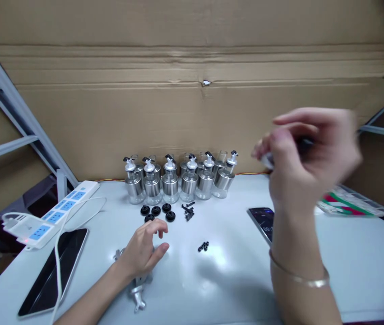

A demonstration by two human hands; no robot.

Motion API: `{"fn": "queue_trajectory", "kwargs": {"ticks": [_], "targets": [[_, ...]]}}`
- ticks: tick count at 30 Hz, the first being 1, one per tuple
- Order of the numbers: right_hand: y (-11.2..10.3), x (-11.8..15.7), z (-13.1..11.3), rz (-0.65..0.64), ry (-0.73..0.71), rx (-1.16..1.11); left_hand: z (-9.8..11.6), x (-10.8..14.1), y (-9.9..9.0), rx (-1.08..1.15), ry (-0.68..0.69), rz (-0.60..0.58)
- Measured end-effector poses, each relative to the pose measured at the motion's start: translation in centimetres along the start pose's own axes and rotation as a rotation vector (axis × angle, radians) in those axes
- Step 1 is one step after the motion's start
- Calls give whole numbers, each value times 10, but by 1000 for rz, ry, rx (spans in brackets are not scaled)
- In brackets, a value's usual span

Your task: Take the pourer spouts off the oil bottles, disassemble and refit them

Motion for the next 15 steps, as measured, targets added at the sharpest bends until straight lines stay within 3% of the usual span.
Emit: {"fn": "queue_trajectory", "kwargs": {"ticks": [1,2,5,7,9,11,15], "targets": [[9,-19,22,5,31,131,1,-1,0,-6,-5,-5],[20,-37,46,-77,70,300,1,-1,0,-11,-7,-12],[56,-71,117,-534,183,735,2,-1,1,-27,-9,-30],[78,-78,148,-851,169,905,2,-1,2,-46,-8,-40],[97,-77,166,-1087,144,976,2,-1,3,-71,-16,-50],[112,-74,174,-1230,130,1011,3,-2,3,-93,-30,-52],[130,-66,177,-1315,108,998,5,-4,3,-123,-51,-68]]}}
Point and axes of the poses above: each hand's wrist, its own x-axis away from the middle knuckle, its own y-axis out of the palm, z = x × y, the point moved 4 cm from there along -x, towards the middle knuckle, and after that the axes turned 12 degrees about x, right-handed, at the moved point
